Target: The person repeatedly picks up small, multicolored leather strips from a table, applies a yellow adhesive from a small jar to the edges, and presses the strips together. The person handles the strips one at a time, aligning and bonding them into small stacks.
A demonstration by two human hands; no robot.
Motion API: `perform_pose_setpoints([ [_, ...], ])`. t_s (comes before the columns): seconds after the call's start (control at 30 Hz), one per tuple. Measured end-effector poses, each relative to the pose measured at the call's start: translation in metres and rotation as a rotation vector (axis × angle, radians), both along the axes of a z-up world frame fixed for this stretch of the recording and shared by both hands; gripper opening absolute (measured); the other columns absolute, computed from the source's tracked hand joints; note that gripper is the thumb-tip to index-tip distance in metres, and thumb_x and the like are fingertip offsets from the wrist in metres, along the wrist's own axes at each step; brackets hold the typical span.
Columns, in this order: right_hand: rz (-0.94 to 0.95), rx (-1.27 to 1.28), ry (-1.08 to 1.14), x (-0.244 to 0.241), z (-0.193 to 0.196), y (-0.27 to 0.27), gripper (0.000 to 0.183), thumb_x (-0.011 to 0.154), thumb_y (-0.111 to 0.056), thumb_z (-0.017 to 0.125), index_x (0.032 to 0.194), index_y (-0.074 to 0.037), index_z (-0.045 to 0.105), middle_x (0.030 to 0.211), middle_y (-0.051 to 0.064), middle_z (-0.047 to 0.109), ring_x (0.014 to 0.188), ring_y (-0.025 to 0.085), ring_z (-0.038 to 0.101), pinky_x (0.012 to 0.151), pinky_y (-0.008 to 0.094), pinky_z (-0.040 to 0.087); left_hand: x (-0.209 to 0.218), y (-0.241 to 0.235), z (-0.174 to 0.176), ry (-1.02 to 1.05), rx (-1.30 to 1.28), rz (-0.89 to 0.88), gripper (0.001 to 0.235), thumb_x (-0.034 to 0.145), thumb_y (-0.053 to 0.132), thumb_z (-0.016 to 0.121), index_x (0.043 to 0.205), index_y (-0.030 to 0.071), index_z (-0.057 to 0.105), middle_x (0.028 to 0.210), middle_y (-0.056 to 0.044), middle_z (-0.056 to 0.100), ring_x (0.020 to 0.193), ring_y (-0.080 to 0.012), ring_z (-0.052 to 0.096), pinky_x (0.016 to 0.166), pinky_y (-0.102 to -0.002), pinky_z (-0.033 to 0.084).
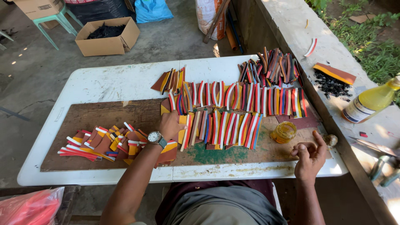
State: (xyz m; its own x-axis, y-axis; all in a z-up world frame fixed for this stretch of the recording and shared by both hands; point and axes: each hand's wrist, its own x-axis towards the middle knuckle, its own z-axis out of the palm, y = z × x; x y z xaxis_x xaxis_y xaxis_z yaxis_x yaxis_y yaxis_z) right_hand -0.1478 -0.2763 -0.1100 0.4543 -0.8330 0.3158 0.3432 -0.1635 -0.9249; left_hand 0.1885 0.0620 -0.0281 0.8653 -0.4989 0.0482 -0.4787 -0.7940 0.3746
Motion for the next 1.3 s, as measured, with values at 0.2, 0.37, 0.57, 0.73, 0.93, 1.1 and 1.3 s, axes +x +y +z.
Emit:
perform_pose_setpoints([
  [0.2, 0.025, 0.078, -0.068, 0.003, -0.014, -0.008, 0.057, 0.103, -0.005, 0.053, 0.158, -0.001, 0.039, 0.093, 0.011, 0.061, 0.073, 0.015, 0.058, 0.068, 0.028, 0.050, 0.000, 0.010, 0.051, 0.079, 0.117, 0.096, 0.054, 0.071, 0.046, 0.092, 0.097, 0.004, 0.070, 0.082, -0.017, 0.074, 0.078, -0.0330, 0.075, 0.066, -0.048, 0.058],
  [0.37, 0.019, 0.090, -0.063, 0.003, -0.023, -0.013, 0.057, 0.105, -0.007, 0.054, 0.160, -0.001, 0.038, 0.093, 0.012, 0.061, 0.072, 0.016, 0.058, 0.066, 0.028, 0.050, 0.089, 0.025, 0.026, -0.032, -0.255, 0.163, 0.035, 0.085, 0.035, 0.082, 0.105, 0.007, 0.074, 0.086, -0.011, 0.077, 0.078, -0.0288, 0.077, 0.069, -0.044, 0.060],
  [0.57, -0.010, 0.104, 0.016, 0.004, -0.020, -0.015, 0.058, 0.106, -0.006, 0.052, 0.161, 0.000, 0.034, 0.096, 0.014, 0.061, 0.074, 0.017, 0.058, 0.067, 0.030, 0.051, 0.197, 0.019, -0.047, -0.234, -0.483, 0.249, 0.029, 0.083, 0.022, 0.082, 0.104, 0.004, 0.075, 0.096, -0.013, 0.077, 0.090, -0.0302, 0.075, 0.082, -0.041, 0.059],
  [0.73, 0.004, 0.052, 0.031, 0.002, -0.030, -0.015, 0.064, 0.104, -0.003, 0.054, 0.164, 0.000, 0.032, 0.093, 0.017, 0.062, 0.075, 0.019, 0.061, 0.070, 0.031, 0.052, 0.227, 0.009, -0.076, -0.131, -0.295, 0.415, 0.031, 0.093, 0.027, 0.074, 0.118, 0.009, 0.072, 0.122, -0.018, 0.068, 0.110, -0.0366, 0.065, 0.092, -0.048, 0.054],
  [0.93, -0.048, -0.019, 0.136, 0.004, -0.040, -0.017, 0.061, 0.103, -0.001, 0.056, 0.160, 0.003, 0.034, 0.094, 0.021, 0.063, 0.078, 0.022, 0.063, 0.074, 0.034, 0.053, 0.238, 0.012, -0.092, -0.065, -0.272, 0.359, 0.043, 0.086, 0.028, 0.078, 0.123, 0.009, 0.070, 0.126, -0.018, 0.067, 0.113, -0.0367, 0.065, 0.096, -0.046, 0.053],
  [1.1, -0.026, -0.016, 0.146, 0.007, -0.036, -0.016, 0.066, 0.103, -0.003, 0.059, 0.164, 0.001, 0.034, 0.094, 0.019, 0.063, 0.077, 0.021, 0.063, 0.074, 0.033, 0.053, 0.243, 0.015, -0.096, -0.121, -0.218, 0.358, 0.026, 0.090, 0.028, 0.075, 0.108, 0.009, 0.078, 0.111, -0.019, 0.073, 0.106, -0.0382, 0.069, 0.094, -0.047, 0.056],
  [1.3, -0.030, -0.030, 0.242, 0.007, -0.023, -0.013, 0.066, 0.103, -0.008, 0.060, 0.164, 0.000, 0.033, 0.100, 0.019, 0.064, 0.077, 0.020, 0.064, 0.073, 0.032, 0.053, 0.246, 0.011, -0.089, -0.055, -0.272, 0.393, 0.018, 0.099, 0.013, 0.058, 0.104, 0.004, 0.072, 0.107, -0.021, 0.073, 0.099, -0.0399, 0.070, 0.085, -0.050, 0.058],
])
